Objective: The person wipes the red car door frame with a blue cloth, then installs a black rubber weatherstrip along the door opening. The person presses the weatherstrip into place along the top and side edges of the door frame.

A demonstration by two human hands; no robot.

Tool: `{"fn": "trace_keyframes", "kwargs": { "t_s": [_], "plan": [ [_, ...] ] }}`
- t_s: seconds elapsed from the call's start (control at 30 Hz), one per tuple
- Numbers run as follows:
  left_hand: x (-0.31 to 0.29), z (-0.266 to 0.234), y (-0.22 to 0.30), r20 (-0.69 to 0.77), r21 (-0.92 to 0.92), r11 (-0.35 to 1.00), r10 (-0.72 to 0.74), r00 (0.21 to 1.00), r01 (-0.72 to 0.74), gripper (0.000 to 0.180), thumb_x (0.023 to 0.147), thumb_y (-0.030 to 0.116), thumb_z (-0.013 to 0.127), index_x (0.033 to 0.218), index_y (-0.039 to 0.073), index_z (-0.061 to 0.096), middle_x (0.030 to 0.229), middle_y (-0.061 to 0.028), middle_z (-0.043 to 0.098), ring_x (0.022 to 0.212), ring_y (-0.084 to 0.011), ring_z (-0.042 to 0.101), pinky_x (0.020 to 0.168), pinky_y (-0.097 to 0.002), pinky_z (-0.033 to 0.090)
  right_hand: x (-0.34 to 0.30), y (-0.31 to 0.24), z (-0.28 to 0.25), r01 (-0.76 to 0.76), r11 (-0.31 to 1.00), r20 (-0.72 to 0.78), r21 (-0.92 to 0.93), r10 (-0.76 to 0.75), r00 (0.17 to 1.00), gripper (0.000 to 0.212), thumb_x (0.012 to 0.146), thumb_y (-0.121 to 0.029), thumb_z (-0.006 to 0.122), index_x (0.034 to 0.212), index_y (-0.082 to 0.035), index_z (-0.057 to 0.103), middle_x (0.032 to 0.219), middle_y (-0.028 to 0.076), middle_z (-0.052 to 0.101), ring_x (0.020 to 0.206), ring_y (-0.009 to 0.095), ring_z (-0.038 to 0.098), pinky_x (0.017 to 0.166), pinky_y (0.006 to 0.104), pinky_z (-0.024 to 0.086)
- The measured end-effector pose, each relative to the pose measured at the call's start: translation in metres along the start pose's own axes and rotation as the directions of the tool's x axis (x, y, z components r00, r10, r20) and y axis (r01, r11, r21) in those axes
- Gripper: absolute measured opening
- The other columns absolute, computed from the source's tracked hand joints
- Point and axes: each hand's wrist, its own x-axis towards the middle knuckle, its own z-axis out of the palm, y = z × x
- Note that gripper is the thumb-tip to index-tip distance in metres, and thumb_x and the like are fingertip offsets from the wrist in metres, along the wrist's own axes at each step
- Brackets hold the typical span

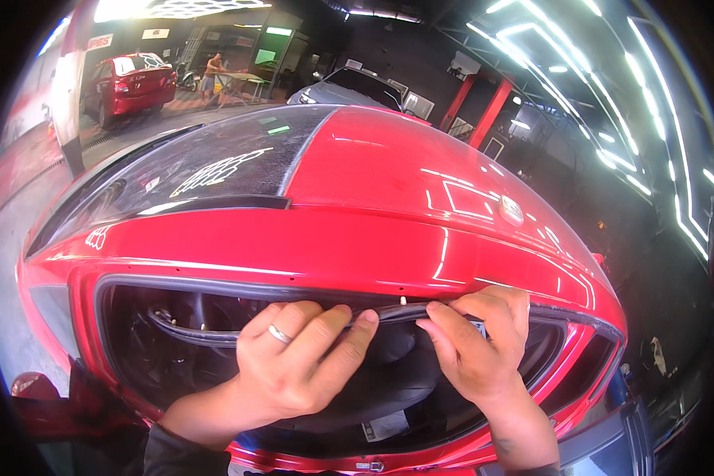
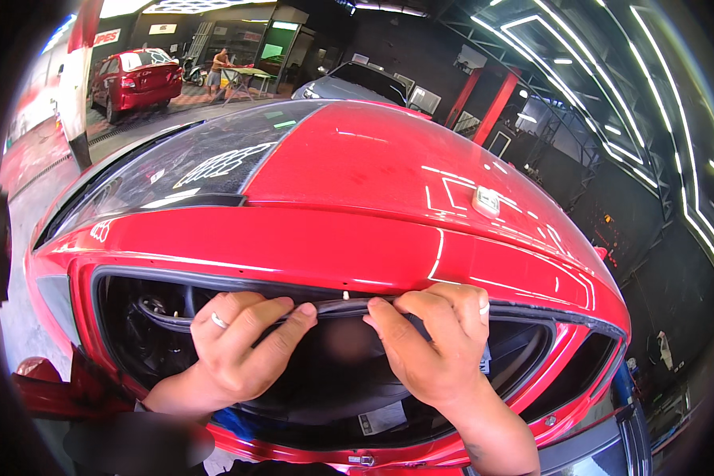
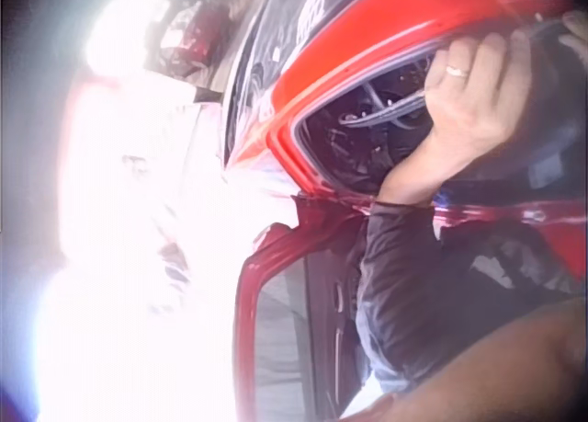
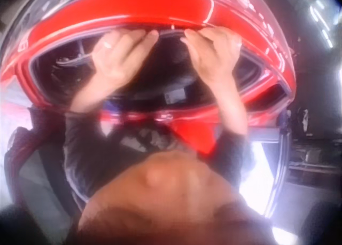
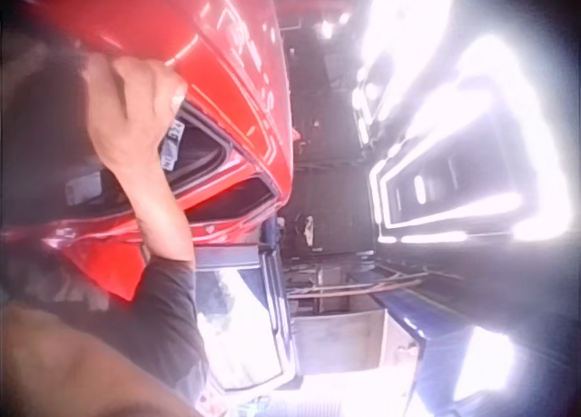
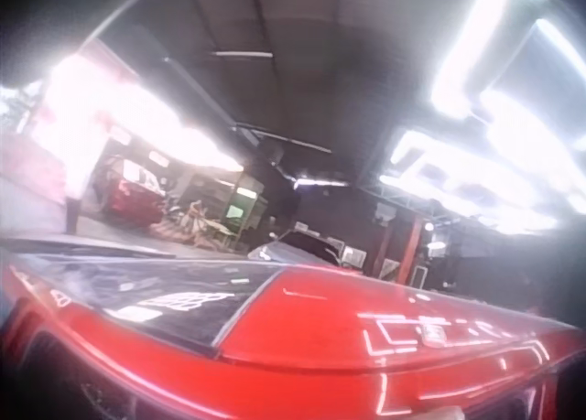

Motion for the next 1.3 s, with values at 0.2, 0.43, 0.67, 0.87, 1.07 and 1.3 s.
{"fn": "trace_keyframes", "kwargs": {
  "t_s": [0.2, 0.43, 0.67, 0.87, 1.07, 1.3],
  "plan": [
    [0.004, 0.009, -0.014, -0.03, -0.02, 1.0, -0.003, 1.0, 0.003, 0.04, 0.072, 0.007, 0.095, 0.11, 0.004, 0.086, 0.097, -0.0059, 0.07, 0.077, -0.0201, 0.065, 0.06, -0.0316, 0.053, -0.001, -0.001, 0.01, 0.017, 0.999, -0.044, -0.03, -0.018, 0.999, 0.032, 0.071, -0.015, 0.095, 0.102, -0.015, 0.087, 0.1, 0.0, 0.067, 0.087, 0.022, 0.058, 0.078, 0.04, 0.042],
    [0.014, 0.01, -0.019, -0.09, -0.055, 0.998, -0.041, 0.995, 0.036, 0.04, 0.07, 0.007, 0.1, 0.108, 0.005, 0.087, 0.093, -0.006, 0.064, 0.069, -0.0184, 0.06, 0.054, -0.0299, 0.048, 0.007, -0.007, 0.026, 0.067, 0.994, -0.117, -0.083, -0.076, 0.99, 0.028, 0.073, -0.009, 0.09, 0.101, -0.014, 0.089, 0.103, 0.0, 0.067, 0.085, 0.019, 0.055, 0.076, 0.0386, 0.038],
    [0.011, 0.009, -0.015, -0.059, -0.051, 0.996, -0.081, 0.995, 0.078, 0.039, 0.068, 0.008, 0.103, 0.103, 0.006, 0.087, 0.093, -0.0064, 0.06, 0.07, -0.0195, 0.063, 0.053, -0.0303, 0.05, 0.007, -0.018, 0.035, -0.029, 0.997, -0.139, -0.071, 0.019, 0.99, 0.025, 0.074, -0.008, 0.09, 0.098, -0.012, 0.087, 0.102, -0.001, 0.066, 0.083, 0.02, 0.053, 0.078, 0.0394, 0.038],
    [-0.036, -0.026, -0.018, -0.119, 0.083, 0.964, -0.24, 0.963, 0.251, 0.055, 0.069, 0.022, 0.106, 0.115, 0.004, 0.082, 0.118, -0.0166, 0.071, 0.102, -0.0326, 0.073, 0.083, -0.0406, 0.062, -0.007, -0.009, 0.022, -0.09, 0.979, -0.089, 0.181, 0.108, 0.99, 0.027, 0.071, -0.003, 0.097, 0.093, -0.009, 0.081, 0.112, 0.005, 0.073, 0.091, 0.025, 0.064, 0.081, 0.041, 0.046],
    [-0.09, -0.065, -0.042, -0.101, 0.251, 0.886, -0.377, 0.921, 0.39, 0.055, 0.077, 0.024, 0.101, 0.119, 0.001, 0.074, 0.112, -0.0149, 0.073, 0.104, -0.035, 0.07, 0.092, -0.0453, 0.056, 0.006, -0.021, -0.005, -0.079, 0.945, -0.18, 0.318, 0.142, 0.973, 0.03, 0.073, -0.005, 0.097, 0.095, -0.009, 0.077, 0.106, 0.008, 0.072, 0.091, 0.028, 0.065, 0.078, 0.0405, 0.052],
    [-0.09, -0.076, -0.052, 0.242, 0.174, 0.8, -0.6, 0.762, 0.575, 0.047, 0.091, 0.029, 0.092, 0.123, 0.002, 0.072, 0.11, -0.0155, 0.066, 0.102, -0.0351, 0.065, 0.093, -0.0477, 0.054, 0.038, -0.051, 0.041, 0.113, 0.977, 0.015, 0.184, -0.117, 0.993, 0.037, 0.076, -0.024, 0.096, 0.109, -0.016, 0.083, 0.108, 0.0, 0.066, 0.102, 0.026, 0.062, 0.089, 0.0477, 0.042]
  ]
}}
